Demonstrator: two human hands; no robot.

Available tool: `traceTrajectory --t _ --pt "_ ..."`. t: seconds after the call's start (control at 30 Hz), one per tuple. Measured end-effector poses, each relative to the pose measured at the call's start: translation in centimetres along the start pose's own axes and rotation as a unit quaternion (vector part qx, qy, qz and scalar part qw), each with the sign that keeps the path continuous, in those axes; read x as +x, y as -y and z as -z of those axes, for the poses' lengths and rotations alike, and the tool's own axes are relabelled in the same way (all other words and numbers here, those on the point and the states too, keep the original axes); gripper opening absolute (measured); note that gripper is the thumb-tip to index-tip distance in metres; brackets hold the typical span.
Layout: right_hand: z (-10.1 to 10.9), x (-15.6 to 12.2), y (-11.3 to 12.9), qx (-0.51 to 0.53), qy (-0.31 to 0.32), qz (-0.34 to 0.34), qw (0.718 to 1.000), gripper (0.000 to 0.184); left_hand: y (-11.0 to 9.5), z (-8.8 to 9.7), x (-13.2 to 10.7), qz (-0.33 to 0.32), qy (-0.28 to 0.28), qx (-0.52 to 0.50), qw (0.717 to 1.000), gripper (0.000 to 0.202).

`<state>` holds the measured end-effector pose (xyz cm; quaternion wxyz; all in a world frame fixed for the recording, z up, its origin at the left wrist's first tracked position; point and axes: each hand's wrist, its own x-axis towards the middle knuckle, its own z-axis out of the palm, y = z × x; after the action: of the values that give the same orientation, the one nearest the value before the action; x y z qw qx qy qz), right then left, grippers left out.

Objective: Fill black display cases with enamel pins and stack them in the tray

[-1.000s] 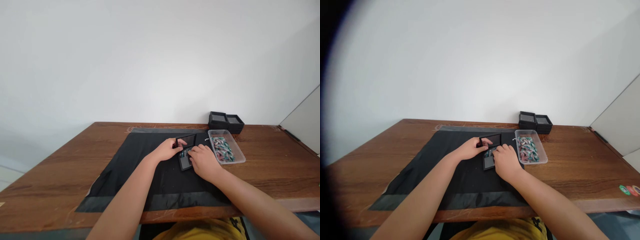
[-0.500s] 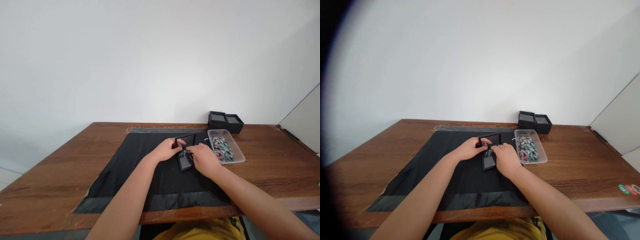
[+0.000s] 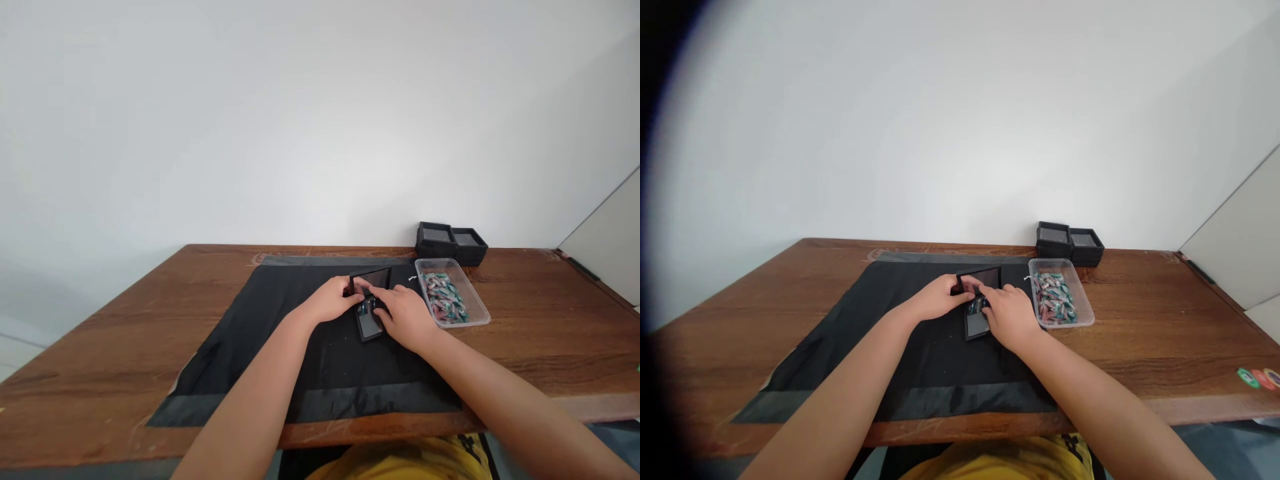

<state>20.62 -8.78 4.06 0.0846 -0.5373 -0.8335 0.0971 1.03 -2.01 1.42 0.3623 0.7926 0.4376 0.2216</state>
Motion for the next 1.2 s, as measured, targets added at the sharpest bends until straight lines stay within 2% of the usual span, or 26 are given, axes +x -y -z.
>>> traceTrajectory --t 0.13,0.33,0.4,0.47,0.53,0.57,0.6,0.67,0.73,0.8,0.83,1.1,1.2 --pt "0.1 0.2 0.0 -0.011 -0.001 -0.002 1.0 0.04 0.1 0.0 0.0 0.005 0.002 -0.001 1.0 0.029" --pt "0.0 -0.3 0.1 -0.018 -0.018 0.012 1.0 0.041 0.5 0.0 0.1 0.001 0.0 0.005 1.0 0.031" --pt "0.5 -0.7 0.0 -0.009 -0.058 0.033 0.998 0.043 0.6 0.0 0.1 0.0 0.005 0.001 1.0 0.029" --pt "1.7 -1.1 -0.7 -0.002 -0.13 0.041 0.991 0.043 0.7 -0.1 0.1 0.002 0.004 -0.009 1.0 0.029" --pt "3.2 -1.4 -2.2 -0.001 -0.221 -0.008 0.975 0.035 0.8 -0.1 0.0 0.007 0.001 -0.021 1.0 0.029" --pt "3.9 -1.5 -3.3 -0.001 -0.246 -0.045 0.968 0.033 0.7 -0.2 0.0 0.009 0.001 -0.024 1.0 0.03" --pt "4.5 -1.4 -4.4 0.002 -0.246 -0.085 0.966 0.03 0.7 -0.2 0.0 0.011 0.002 -0.025 1.0 0.029" --pt "5.2 -1.3 -6.7 0.008 -0.186 -0.163 0.969 0.027 0.6 -0.2 -0.1 0.014 0.005 -0.02 1.0 0.028" --pt "5.4 -1.1 -8.4 -0.028 -0.086 -0.216 0.972 0.021 0.5 -0.1 -0.1 0.021 0.005 -0.012 1.0 0.029" --pt "5.3 -0.9 -9.0 -0.073 -0.013 -0.232 0.97 0.019 0.4 0.0 -0.1 0.026 0.005 -0.007 1.0 0.029" --pt "5.2 -0.9 -9.0 -0.089 0.003 -0.232 0.969 0.019 0.4 0.1 -0.2 0.026 0.004 -0.007 1.0 0.029" --pt "4.7 -0.7 -7.3 -0.086 0.032 -0.238 0.967 0.012 0.7 0.0 -0.2 0.022 -0.002 -0.005 1.0 0.027" --pt "4.5 -0.7 -7.2 -0.072 0.032 -0.239 0.968 0.019 0.6 0.0 -0.2 0.022 0.003 -0.007 1.0 0.028"
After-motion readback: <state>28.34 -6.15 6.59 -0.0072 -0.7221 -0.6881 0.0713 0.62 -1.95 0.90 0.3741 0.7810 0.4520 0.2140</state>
